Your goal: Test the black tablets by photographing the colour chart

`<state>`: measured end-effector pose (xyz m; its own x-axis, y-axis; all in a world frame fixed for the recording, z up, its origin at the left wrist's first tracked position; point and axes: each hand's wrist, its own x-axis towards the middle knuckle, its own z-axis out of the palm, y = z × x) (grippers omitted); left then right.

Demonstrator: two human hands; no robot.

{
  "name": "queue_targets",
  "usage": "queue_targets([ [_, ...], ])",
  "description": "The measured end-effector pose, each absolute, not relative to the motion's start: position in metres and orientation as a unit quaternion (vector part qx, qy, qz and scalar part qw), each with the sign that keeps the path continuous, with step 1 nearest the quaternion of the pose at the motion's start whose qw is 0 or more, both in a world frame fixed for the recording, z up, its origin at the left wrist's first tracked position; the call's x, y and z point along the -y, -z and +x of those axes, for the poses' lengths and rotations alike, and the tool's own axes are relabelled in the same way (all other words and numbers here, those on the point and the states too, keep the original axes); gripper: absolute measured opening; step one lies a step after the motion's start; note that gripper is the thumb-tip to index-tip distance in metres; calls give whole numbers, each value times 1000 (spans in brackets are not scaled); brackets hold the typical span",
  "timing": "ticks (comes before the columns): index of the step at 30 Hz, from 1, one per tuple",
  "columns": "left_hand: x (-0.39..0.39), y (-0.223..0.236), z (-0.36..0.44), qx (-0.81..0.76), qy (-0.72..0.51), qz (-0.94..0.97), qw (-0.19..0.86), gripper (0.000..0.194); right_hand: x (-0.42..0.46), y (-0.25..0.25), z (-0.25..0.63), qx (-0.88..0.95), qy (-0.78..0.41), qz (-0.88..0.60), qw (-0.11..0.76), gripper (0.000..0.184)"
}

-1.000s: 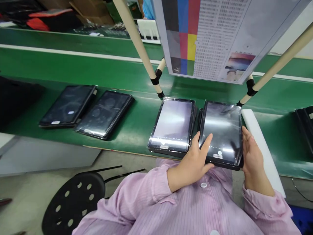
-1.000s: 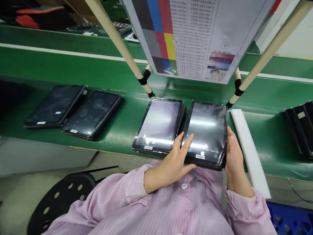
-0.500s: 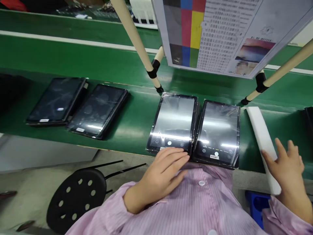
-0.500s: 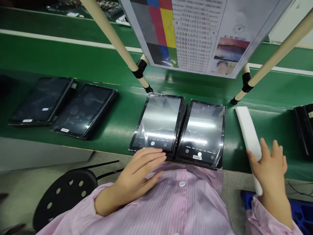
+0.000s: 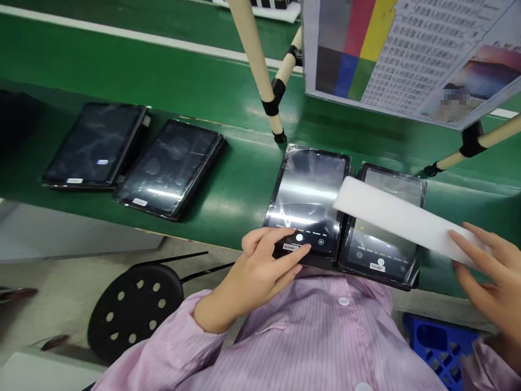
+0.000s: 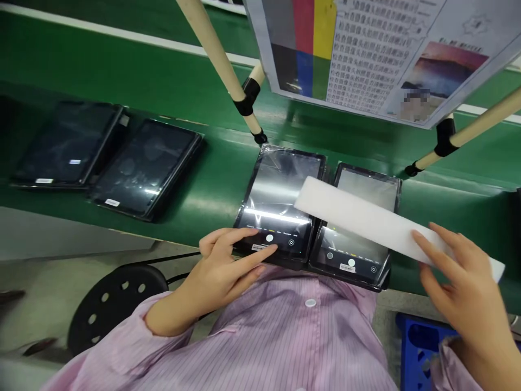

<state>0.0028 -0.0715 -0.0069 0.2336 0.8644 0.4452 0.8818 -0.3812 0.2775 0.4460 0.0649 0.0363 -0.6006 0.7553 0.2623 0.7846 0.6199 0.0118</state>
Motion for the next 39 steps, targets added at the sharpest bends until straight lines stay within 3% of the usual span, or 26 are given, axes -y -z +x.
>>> queue_targets([
  [8,82,23,-6,611,269,-744,40,31,-103,-13,421,911,22,-397,109,50],
  [16,77,27,0,593,289,-748,73,30,-101,-9,434,894,10,-440,80,62],
  [19,82,26,-1,567,351,-739,90,35,-102,-9,437,896,20,-438,76,66],
  [23,86,18,3,533,380,-751,87,35,-104,-9,434,895,15,-438,87,60],
  [29,62,3,44,478,338,-810,23,26,-95,-11,408,882,-1,-458,113,42],
  [39,20,6,111,417,254,-872,-17,40,-81,0,388,834,-50,-531,142,58],
])
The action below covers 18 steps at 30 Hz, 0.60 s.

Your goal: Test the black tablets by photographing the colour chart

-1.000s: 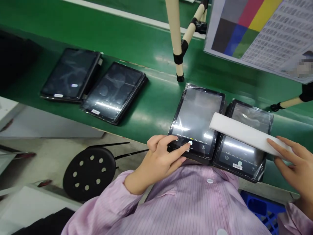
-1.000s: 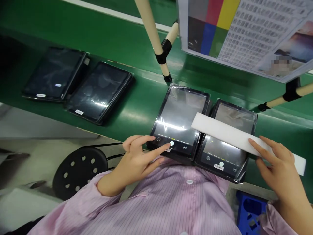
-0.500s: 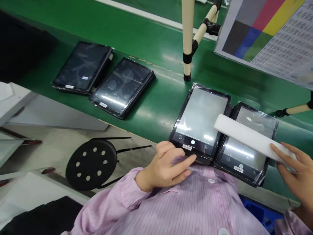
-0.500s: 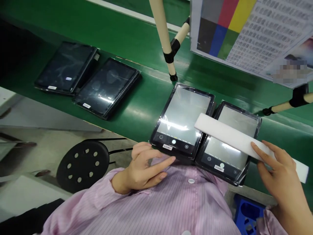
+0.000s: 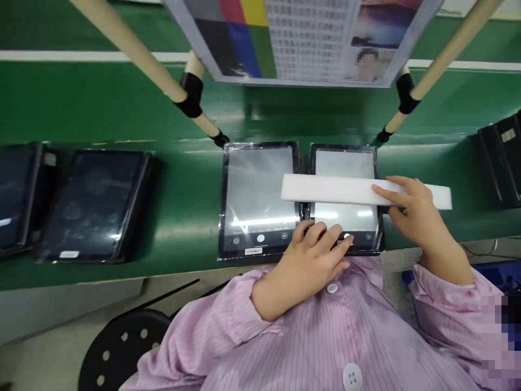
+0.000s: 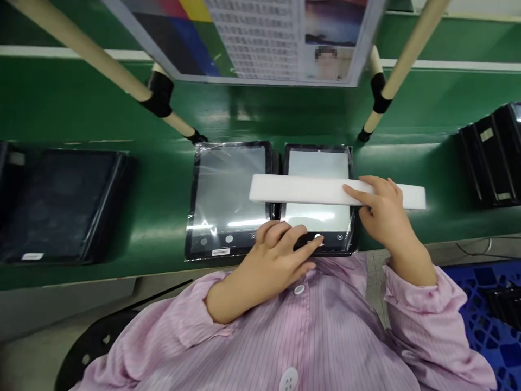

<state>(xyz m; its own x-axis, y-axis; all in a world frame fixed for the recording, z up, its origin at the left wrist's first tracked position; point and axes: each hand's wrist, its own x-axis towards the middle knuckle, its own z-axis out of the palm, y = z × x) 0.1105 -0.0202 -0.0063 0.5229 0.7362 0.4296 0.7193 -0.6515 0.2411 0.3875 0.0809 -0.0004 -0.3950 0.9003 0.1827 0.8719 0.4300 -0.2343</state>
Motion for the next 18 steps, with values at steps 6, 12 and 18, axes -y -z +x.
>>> queue_targets([
  [6,35,2,79,-425,-305,852,-8,39,-79,5,387,832,-66,-528,155,63],
  [12,59,16,44,-484,-305,820,-13,58,-70,8,393,842,-47,-511,167,62],
  [18,69,20,20,-548,-288,784,-53,54,-53,17,456,811,9,-553,193,52],
])
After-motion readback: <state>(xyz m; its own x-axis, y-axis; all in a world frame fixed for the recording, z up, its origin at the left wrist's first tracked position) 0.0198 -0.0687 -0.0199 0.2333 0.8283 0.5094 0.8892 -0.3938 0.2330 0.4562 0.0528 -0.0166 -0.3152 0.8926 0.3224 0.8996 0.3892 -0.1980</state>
